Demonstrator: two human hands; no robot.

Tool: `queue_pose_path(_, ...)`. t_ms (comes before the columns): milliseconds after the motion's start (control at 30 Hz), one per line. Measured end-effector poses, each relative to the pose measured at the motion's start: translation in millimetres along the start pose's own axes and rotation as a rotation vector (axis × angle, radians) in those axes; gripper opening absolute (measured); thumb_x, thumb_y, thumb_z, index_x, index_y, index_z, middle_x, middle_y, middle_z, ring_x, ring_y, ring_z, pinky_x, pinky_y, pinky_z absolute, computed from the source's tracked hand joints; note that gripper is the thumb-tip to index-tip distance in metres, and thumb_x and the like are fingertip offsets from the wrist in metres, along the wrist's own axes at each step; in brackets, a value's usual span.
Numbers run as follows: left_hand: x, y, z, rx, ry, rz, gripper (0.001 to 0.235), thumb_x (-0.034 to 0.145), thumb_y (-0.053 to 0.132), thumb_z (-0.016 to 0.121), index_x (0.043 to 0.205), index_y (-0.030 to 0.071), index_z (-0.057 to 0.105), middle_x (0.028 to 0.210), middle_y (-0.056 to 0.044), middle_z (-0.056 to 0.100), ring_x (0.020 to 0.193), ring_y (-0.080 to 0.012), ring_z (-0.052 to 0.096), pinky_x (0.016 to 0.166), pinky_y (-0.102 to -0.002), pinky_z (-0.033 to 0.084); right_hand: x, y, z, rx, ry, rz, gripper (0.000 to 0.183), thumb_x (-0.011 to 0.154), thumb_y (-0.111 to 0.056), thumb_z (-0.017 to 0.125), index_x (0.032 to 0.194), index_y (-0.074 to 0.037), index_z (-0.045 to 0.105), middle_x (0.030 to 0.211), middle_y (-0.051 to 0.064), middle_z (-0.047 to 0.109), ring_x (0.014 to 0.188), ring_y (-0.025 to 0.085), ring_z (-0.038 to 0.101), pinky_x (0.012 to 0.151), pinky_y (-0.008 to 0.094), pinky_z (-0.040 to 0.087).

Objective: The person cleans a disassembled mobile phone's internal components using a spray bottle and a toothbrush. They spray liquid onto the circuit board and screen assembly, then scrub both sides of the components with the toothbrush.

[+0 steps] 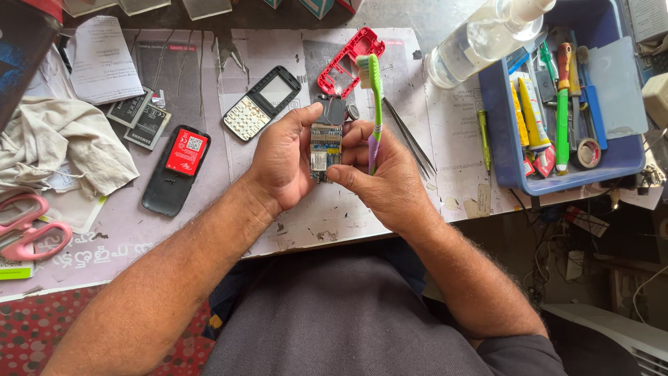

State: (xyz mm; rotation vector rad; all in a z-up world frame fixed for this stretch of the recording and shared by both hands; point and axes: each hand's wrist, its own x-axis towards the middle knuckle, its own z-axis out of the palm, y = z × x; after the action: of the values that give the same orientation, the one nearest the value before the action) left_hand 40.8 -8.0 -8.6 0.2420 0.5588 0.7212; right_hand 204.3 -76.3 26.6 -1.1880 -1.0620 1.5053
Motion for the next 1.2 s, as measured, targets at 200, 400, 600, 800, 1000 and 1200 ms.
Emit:
queue_pose_path(200,-1,1,3,-0.001,-0.076,0.038,0.053,0.102,0.039,0.042,0.128,-0.005,0.056,0.119,-0.023,0.069,0.105,-0.0317,0.073,0.096,-0.047,0.060,-4,-8,2,-0.067,0.019,0.070,0.034,0.087,0.003,0.077,0.113,-0.005,0.057,0.114,-0.005,0.064,0.090,0.007,0.065,0.071,0.021,0.055)
queue_pose_path(400,-4,-2,3,-0.123,-0.213,0.139,0.051,0.106,0.044,0.043,0.141,0.008,0.049,0.123,-0.023,0.067,0.112,-0.0347,0.070,0.101,-0.052,0.058,-5,-12,2,-0.198,0.041,0.152,0.033,0.089,-0.005,0.076,0.119,-0.007,0.063,0.095,0.002,0.073,0.067,0.003,0.058,0.046,0.017,0.042)
queue_pose_path(600,2,-7,-1,-0.155,-0.124,0.163,0.052,0.106,0.049,0.041,0.137,0.008,0.050,0.112,-0.023,0.068,0.105,-0.0344,0.073,0.097,-0.051,0.060,-9,-13,-3,-0.296,0.018,-0.030,0.030,0.095,-0.008,0.072,0.122,-0.003,0.059,0.103,0.003,0.069,0.083,0.005,0.061,0.067,0.023,0.052)
queue_pose_path(800,9,-3,-5,-0.091,-0.068,0.209,0.053,0.104,0.053,0.047,0.131,0.008,0.052,0.108,-0.020,0.068,0.095,-0.0317,0.073,0.086,-0.052,0.064,-41,-15,-21,-0.850,0.158,-0.048,0.024,0.105,-0.012,0.064,0.126,-0.003,0.060,0.084,0.013,0.063,0.066,0.012,0.059,0.059,0.029,0.049)
queue_pose_path(1000,11,-9,-4,0.021,-0.044,0.218,0.056,0.097,0.053,0.059,0.126,0.005,0.053,0.113,-0.022,0.070,0.100,-0.0313,0.074,0.090,-0.050,0.065,-44,-7,-29,-0.793,0.200,-0.083,0.027,0.100,-0.009,0.068,0.125,-0.004,0.061,0.087,0.004,0.066,0.067,0.009,0.056,0.060,0.027,0.048)
queue_pose_path(1200,10,-17,-1,0.057,-0.038,0.182,0.063,0.096,0.058,0.053,0.126,0.003,0.051,0.122,-0.022,0.068,0.112,-0.0333,0.072,0.097,-0.048,0.063,-23,18,-17,-0.489,0.151,-0.081,0.029,0.095,-0.007,0.076,0.116,-0.002,0.057,0.098,0.000,0.068,0.076,0.004,0.057,0.065,0.023,0.051)
